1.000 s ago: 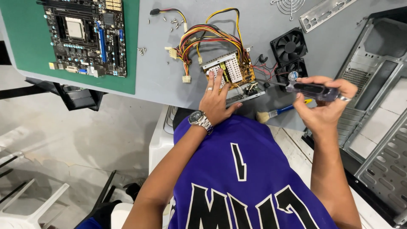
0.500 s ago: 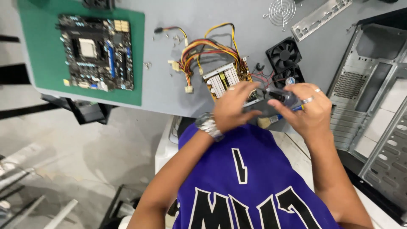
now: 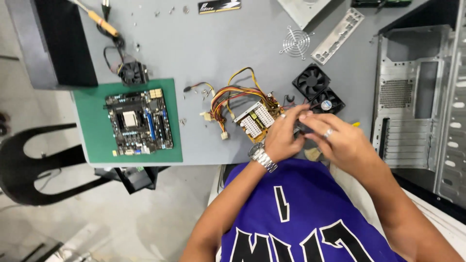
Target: Cleaning a computer power supply unit with a brush and attempting to disassemble it using a screwdriver on a repair bench.
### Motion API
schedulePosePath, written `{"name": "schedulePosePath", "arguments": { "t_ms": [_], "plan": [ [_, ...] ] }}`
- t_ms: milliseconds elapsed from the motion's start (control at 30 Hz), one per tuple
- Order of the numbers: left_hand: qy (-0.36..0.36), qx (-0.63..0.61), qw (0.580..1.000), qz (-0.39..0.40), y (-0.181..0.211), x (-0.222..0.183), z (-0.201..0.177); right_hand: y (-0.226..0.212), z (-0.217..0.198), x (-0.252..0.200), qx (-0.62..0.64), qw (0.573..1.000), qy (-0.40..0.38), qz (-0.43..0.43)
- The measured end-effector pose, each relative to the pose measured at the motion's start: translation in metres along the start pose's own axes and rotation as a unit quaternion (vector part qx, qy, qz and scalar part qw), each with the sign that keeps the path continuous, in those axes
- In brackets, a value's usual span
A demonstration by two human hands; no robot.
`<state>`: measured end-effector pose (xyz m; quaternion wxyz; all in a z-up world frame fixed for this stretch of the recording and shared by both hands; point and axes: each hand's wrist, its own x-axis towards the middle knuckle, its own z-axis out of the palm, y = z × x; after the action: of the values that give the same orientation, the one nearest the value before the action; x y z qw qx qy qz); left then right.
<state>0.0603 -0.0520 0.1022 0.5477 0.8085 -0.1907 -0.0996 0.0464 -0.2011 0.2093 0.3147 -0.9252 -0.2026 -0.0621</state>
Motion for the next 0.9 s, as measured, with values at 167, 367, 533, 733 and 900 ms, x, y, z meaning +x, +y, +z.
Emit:
{"name": "schedulePosePath", "arguments": {
  "t_ms": [167, 367, 533, 733, 900],
  "plan": [
    [0.009, 0.022, 0.998, 0.064, 0.001, -0.001, -0.001, 0.011, 0.017, -0.017, -0.087, 0.995, 0.051, 0.021],
    [-0.085, -0.083, 0.993, 0.009, 0.01, -0.005, -0.011, -0.017, -0.02, -0.005, -0.058, 0.995, -0.062, 0.057],
    [-0.03, -0.053, 0.992, 0.113, 0.007, -0.012, 0.003, -0.017, -0.019, -0.01, 0.043, 0.989, -0.133, 0.051],
    [0.01, 0.037, 0.993, 0.11, 0.012, -0.007, 0.0, 0.002, 0.017, -0.032, -0.109, 0.97, -0.025, 0.217],
    [-0.013, 0.016, 0.995, 0.102, 0.004, -0.014, 0.013, -0.021, -0.014, -0.006, -0.122, 0.937, -0.136, 0.298]
  ]
}}
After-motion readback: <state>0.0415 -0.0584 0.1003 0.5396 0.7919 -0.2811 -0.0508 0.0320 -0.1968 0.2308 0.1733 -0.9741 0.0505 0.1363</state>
